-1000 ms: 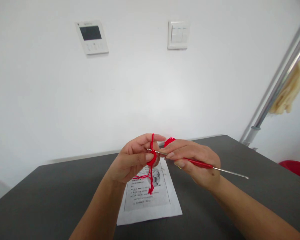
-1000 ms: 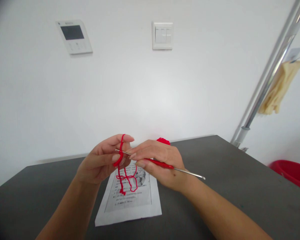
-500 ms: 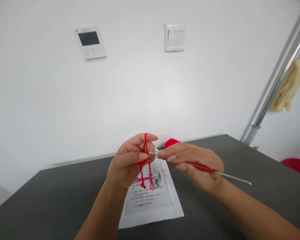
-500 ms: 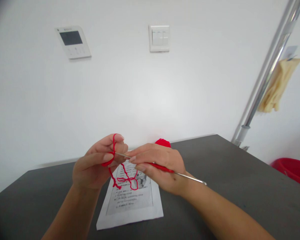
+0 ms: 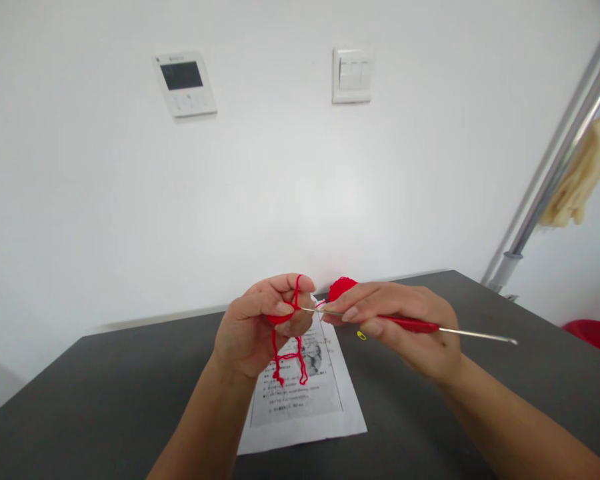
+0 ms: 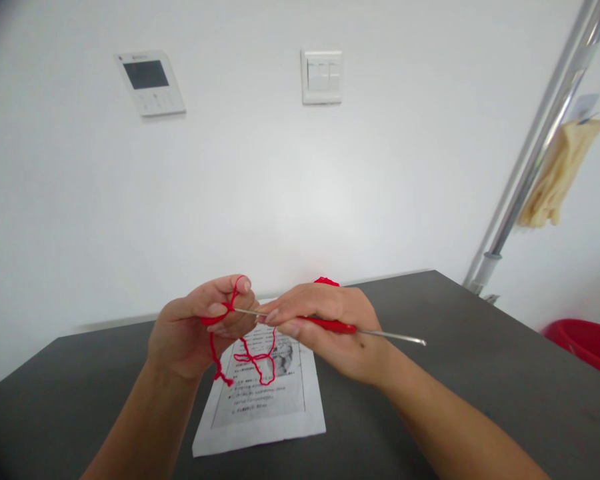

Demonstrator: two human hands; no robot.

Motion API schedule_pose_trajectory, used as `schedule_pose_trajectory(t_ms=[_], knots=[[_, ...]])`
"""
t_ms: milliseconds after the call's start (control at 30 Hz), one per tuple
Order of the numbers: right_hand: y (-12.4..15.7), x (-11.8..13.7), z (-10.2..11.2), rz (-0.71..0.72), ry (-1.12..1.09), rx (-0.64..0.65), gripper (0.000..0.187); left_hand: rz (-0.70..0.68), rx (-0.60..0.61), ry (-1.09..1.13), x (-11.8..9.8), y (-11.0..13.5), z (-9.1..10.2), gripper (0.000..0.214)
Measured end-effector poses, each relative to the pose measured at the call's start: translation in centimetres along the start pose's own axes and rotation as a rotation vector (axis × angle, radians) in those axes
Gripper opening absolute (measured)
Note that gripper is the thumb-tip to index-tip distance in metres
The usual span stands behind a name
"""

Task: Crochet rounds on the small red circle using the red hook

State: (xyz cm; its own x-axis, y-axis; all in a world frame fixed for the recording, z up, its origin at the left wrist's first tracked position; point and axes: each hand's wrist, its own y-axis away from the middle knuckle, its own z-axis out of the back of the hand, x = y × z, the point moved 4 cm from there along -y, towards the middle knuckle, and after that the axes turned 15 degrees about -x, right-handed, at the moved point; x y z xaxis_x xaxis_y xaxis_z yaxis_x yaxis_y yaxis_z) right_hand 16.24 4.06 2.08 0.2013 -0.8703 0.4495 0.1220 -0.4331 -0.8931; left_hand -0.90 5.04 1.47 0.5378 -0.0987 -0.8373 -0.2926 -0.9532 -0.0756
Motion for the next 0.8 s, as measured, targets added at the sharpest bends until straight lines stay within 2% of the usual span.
schedule_pose_trajectory(t_ms=[133, 233, 300, 467, 533, 700, 800], knots=[[0.2, -1.3, -0.4, -0.261, -0.302, -0.133, 0.009, -0.097, 0.006, -0.101, -0.2, 0.1, 0.1, 0.021], [0.4, -2.1, -0.8, -0.345, -0.416, -0.203, 0.009, -0.192, -0.069, -0.164, -0.4, 0.1, 0.4, 0.016], [0.5, -2.0, -0.9, -0.280, -0.369, -0.215, 0.009, -0.227, -0.111, -0.200, -0.3, 0.1, 0.6, 0.016], [0.4, -0.4, -0.7, 0.055, 0.031, -0.101, 0.007, -0.217, -0.131, -0.263, 0.3, 0.2, 0.6, 0.022], [0.4, -0.2, -0.8, 0.079, 0.065, -0.064, 0.011, -0.204, -0.141, -0.287, 0.4, 0.2, 0.4, 0.025], [0.8, -0.9, -1.1, -0.026, 0.005, -0.066, 0.014, -0.190, -0.135, -0.325, 0.4, 0.3, -0.1, 0.031], [0.6, -0.9, -0.9, 0.062, 0.169, -0.057, 0.012, -0.178, -0.163, -0.336, 0.4, 0.5, -0.2, 0.033]])
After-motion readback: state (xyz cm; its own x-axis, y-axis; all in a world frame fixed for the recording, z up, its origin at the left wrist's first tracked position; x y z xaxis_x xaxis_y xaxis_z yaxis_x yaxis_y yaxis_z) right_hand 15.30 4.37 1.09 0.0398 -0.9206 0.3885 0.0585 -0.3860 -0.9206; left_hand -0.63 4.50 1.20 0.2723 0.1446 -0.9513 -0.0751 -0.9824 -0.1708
